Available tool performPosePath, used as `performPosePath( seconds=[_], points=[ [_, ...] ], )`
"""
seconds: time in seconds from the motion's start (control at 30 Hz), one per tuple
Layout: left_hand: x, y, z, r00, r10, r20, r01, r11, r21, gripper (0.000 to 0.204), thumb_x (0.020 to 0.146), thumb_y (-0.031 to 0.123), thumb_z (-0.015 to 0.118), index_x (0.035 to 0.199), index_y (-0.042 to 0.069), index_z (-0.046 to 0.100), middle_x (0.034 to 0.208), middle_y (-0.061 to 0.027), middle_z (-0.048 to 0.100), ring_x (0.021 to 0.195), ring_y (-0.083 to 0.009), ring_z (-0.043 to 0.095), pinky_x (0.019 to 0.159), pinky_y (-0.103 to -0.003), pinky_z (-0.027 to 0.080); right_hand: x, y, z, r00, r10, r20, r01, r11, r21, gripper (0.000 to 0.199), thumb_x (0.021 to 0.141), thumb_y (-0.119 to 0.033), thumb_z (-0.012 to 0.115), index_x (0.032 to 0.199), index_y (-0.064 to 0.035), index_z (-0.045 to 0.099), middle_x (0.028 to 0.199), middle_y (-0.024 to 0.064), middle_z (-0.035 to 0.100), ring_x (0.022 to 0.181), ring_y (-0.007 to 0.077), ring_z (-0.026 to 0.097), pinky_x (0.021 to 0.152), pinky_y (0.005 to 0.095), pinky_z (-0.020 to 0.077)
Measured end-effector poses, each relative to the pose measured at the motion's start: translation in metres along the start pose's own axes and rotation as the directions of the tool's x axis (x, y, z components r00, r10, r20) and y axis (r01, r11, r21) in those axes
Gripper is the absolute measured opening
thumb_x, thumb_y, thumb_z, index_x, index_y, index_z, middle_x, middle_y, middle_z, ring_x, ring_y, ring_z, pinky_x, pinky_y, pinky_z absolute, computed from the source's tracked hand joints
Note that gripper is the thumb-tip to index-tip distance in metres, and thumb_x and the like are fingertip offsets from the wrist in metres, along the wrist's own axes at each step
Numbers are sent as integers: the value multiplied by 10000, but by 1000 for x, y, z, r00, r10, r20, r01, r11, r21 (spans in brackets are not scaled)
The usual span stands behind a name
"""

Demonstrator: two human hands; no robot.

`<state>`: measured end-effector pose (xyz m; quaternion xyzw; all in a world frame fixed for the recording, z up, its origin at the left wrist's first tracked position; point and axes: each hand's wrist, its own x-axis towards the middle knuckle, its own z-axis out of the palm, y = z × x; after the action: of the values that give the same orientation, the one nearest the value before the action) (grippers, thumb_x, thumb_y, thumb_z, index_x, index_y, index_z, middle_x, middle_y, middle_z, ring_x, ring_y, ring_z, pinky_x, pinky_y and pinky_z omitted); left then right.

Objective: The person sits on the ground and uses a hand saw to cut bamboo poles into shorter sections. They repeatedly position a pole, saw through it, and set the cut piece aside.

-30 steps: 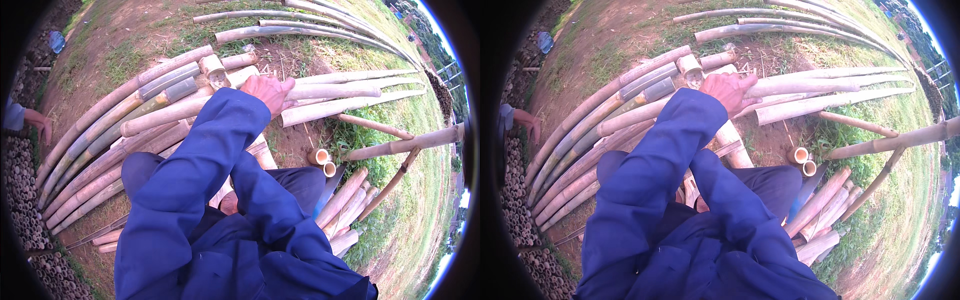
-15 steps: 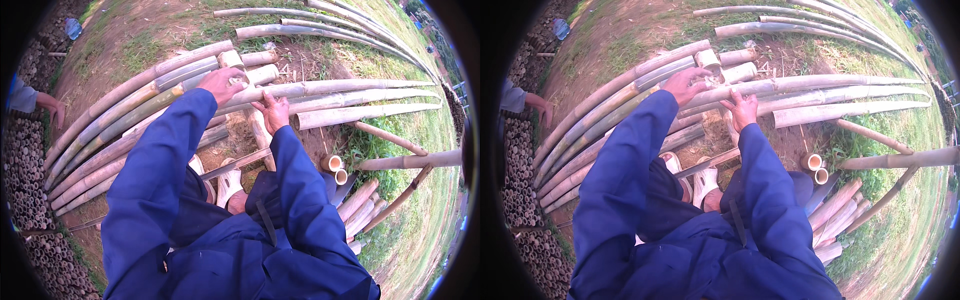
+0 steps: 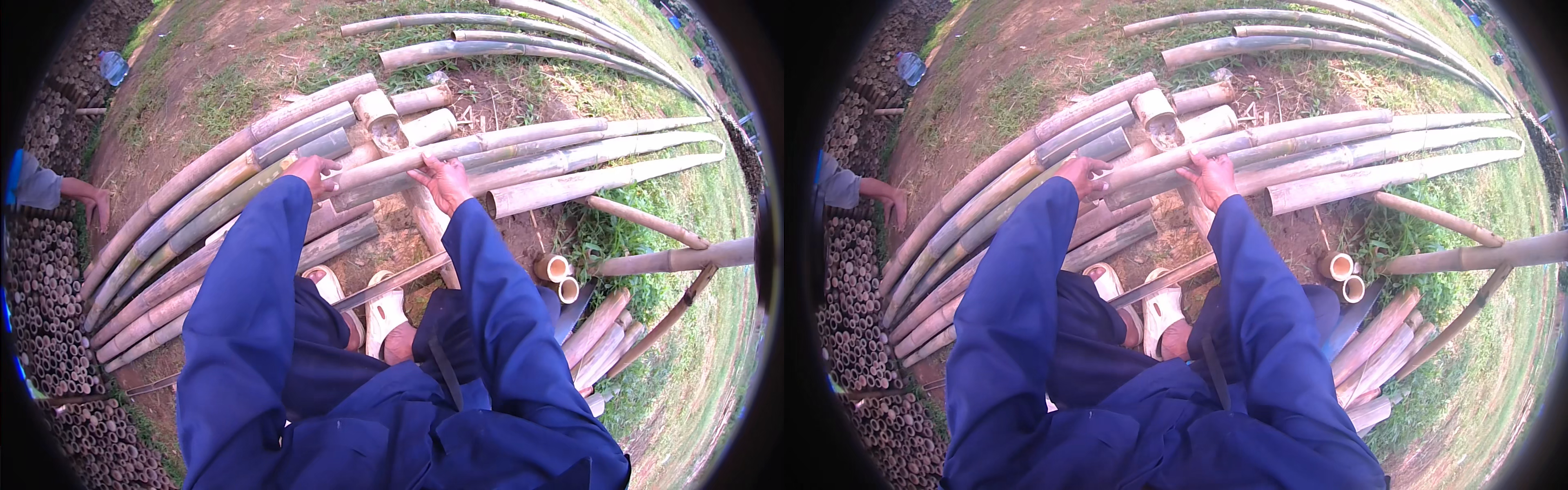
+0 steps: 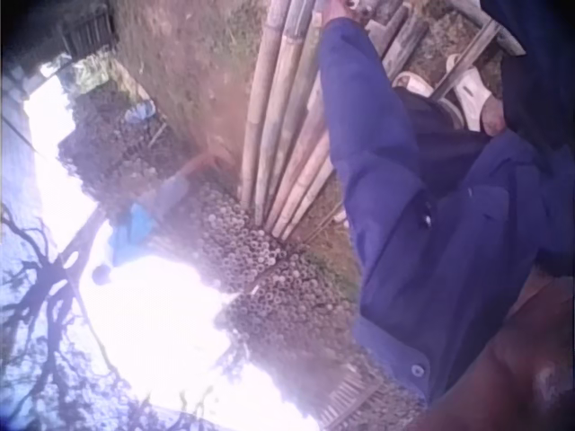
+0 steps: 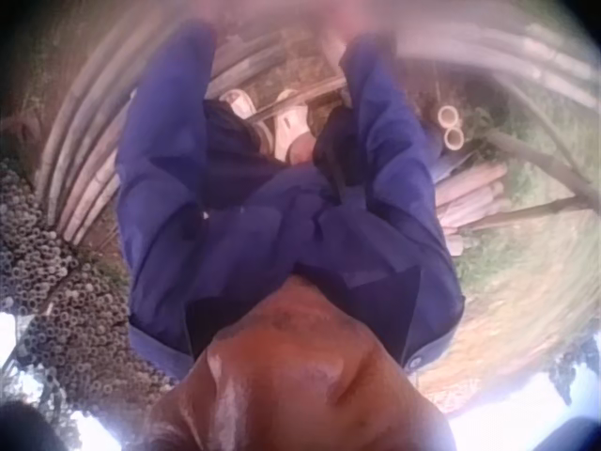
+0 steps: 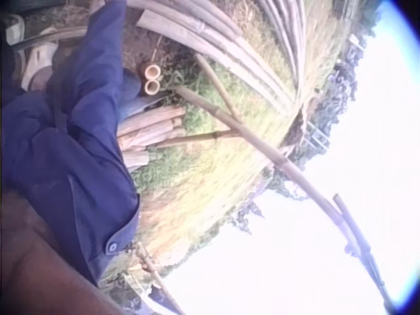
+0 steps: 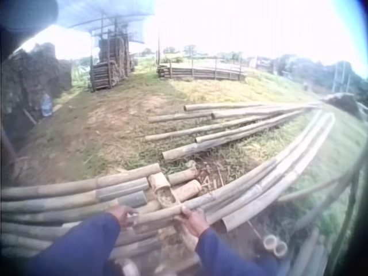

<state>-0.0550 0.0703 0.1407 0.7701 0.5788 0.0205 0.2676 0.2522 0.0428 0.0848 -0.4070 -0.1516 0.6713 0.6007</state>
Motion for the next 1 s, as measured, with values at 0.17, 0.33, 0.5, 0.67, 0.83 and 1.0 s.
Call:
performPosePath(
  seconds=[0.17,0.33,0.5,0.67,0.83,1.0],
  points=[
    [11,-6,4,989,-69,132,72,997,-14,475,857,293,808,1296,139,711,1142,-163,745,1073,-304,703,925,-406,543,12,-1,-12,998,23,-65,-25,999,-39,424,949,-20,691,1240,135,425,1210,207,555,1033,293,647,826,440,660],
    [21,-13,7,981,-28,193,44,996,-83,424,865,300,805,1252,141,734,1108,-194,752,1065,-299,717,921,-401,547,11,-4,-24,997,55,-57,-59,996,-65,480,931,3,702,1276,153,404,1187,216,582,1020,303,673,831,415,662],
    [14,-42,4,968,-98,232,103,995,-10,432,858,266,805,1257,119,723,1095,-182,760,1049,-279,723,910,-391,552,-9,3,10,994,59,-92,-65,996,-56,500,925,20,701,1293,153,390,1141,217,603,993,306,686,831,402,664],
    [7,-6,14,986,-50,160,34,994,105,456,851,278,814,1254,89,715,1100,-182,754,1061,-340,712,943,-423,543,6,2,-13,994,69,-79,-77,993,-92,539,910,17,722,1304,166,385,1126,212,610,939,305,700,797,399,671],
    [8,-3,16,982,-94,162,73,988,134,406,856,298,794,1226,143,733,1117,-177,746,1069,-360,700,945,-455,538,7,4,-23,985,114,-130,-148,945,-292,323,952,-104,715,1126,126,568,1034,205,680,836,263,724,716,344,655],
    [-5,30,13,986,-127,107,83,933,350,373,850,317,783,1192,175,740,1170,-148,727,1115,-347,681,956,-482,529,2,5,-27,977,73,-202,-169,839,-517,267,944,-202,738,945,53,659,825,147,733,658,195,720,547,304,593]
  ],
)
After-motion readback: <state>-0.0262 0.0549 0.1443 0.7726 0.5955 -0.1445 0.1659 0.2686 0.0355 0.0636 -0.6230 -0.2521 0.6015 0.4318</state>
